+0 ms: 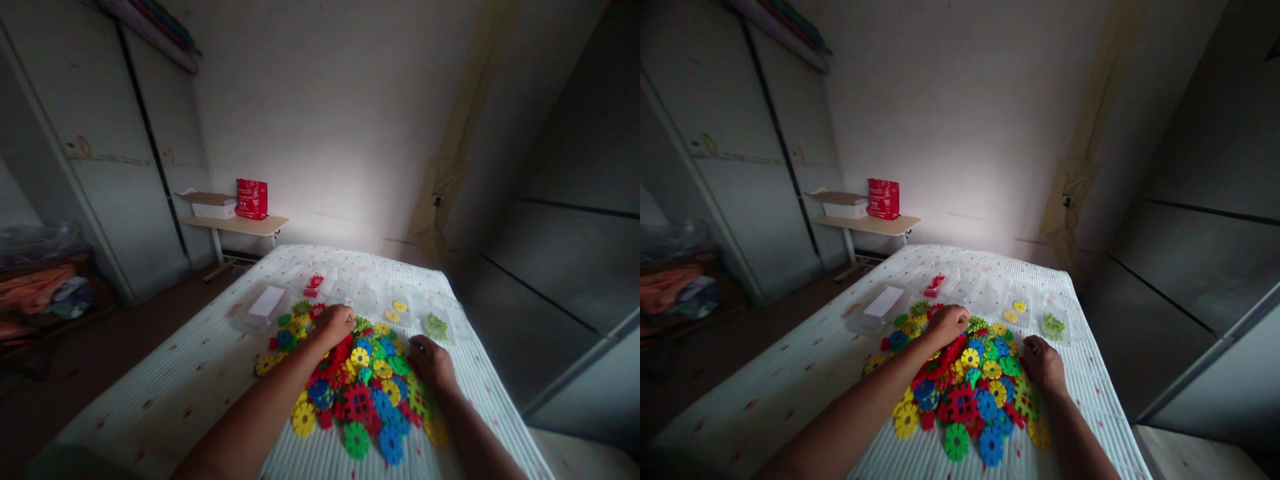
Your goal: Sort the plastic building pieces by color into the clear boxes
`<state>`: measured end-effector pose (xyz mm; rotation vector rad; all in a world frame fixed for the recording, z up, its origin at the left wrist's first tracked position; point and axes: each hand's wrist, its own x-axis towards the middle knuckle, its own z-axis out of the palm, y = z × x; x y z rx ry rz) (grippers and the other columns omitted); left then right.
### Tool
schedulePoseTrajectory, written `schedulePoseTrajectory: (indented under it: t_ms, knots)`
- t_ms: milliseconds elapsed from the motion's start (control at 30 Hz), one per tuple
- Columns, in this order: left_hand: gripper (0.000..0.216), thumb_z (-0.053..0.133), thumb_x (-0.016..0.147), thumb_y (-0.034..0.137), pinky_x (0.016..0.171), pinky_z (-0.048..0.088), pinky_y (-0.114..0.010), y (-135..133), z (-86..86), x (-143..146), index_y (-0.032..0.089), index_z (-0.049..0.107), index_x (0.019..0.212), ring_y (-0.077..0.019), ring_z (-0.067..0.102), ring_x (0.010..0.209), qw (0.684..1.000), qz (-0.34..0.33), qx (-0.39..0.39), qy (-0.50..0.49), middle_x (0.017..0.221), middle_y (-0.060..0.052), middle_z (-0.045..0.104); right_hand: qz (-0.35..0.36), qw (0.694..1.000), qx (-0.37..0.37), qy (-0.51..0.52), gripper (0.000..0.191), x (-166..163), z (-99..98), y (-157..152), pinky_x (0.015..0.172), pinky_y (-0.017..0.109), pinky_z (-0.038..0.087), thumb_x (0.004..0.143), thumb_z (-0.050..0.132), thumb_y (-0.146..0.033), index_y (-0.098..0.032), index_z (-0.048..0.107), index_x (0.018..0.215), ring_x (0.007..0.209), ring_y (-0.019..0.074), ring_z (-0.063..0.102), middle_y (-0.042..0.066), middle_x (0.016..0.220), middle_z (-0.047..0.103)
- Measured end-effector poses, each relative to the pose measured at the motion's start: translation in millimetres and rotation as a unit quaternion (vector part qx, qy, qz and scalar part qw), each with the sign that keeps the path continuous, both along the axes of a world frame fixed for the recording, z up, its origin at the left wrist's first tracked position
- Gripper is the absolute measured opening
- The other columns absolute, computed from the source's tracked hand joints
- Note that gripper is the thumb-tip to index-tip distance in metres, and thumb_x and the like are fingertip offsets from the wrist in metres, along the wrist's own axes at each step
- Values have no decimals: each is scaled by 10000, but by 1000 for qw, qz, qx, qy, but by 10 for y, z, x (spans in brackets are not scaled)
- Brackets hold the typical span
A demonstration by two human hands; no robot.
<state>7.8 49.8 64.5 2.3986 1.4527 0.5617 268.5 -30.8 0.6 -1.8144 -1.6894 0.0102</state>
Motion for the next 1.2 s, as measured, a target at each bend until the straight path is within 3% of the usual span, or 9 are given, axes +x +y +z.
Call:
schedulePoseTrajectory:
  t_ms: [233, 367, 533, 667, 833, 1000, 1200]
  knots:
    - [382, 618, 721, 484, 852, 449, -362, 18, -116, 170, 200, 676, 968, -273, 598, 987, 998, 18, 0, 63, 979, -99, 688, 5, 1000, 10, 25, 307, -23, 29, -10, 634, 269, 460, 761, 397, -357, -202, 660, 787, 706, 200, 646, 72, 795, 712]
    - [306, 612, 738, 410, 853, 450, -341, 0, -117, 162, 237, 686, 980, -246, 603, 991, 997, 8, -6, 72, 989, -66, 700, -2, 1000, 6, 29, 305, -31, 44, -17, 619, 267, 459, 756, 401, -353, -205, 667, 779, 693, 199, 644, 67, 784, 714]
    - [308, 582, 767, 374, 874, 449, -304, -99, 7, 90, 269, 670, 1043, -207, 608, 997, 998, -2, -1, 56, 1026, -28, 698, -5, 1000, 2, 23, 304, -20, 34, -18, 615, 262, 452, 756, 410, -358, -202, 667, 797, 693, 198, 645, 67, 788, 714]
    - [314, 545, 799, 322, 911, 431, -253, -121, 107, -124, 272, 636, 1095, -162, 596, 1022, 999, -3, 17, 39, 1082, -2, 674, -5, 1000, 3, 8, 308, -10, 15, -12, 640, 264, 450, 766, 402, -358, -203, 665, 811, 719, 200, 648, 68, 809, 712]
    - [305, 497, 807, 201, 929, 425, -261, 20, 147, -613, 212, 623, 1085, -174, 568, 1058, 993, 65, 57, 76, 1120, -51, 631, -10, 1000, -19, -3, 332, -7, 6, -14, 635, 270, 443, 781, 393, -376, -193, 666, 835, 730, 209, 650, 79, 824, 711]
    - [365, 488, 803, 154, 905, 438, -299, 154, 45, -912, 217, 579, 1151, -197, 573, 1021, 985, 103, 47, 133, 1081, -85, 609, -9, 1000, -24, 2, 323, -18, 20, -22, 626, 262, 435, 787, 397, -380, -206, 664, 838, 726, 198, 649, 65, 820, 714]
    - [423, 418, 815, 83, 826, 463, -313, 232, -148, -888, 213, 541, 1198, -213, 593, 955, 982, 115, 26, 146, 1069, -116, 577, -10, 1000, -14, -8, 310, -10, 7, -20, 639, 266, 440, 791, 401, -371, -215, 666, 833, 737, 202, 651, 60, 835, 716]
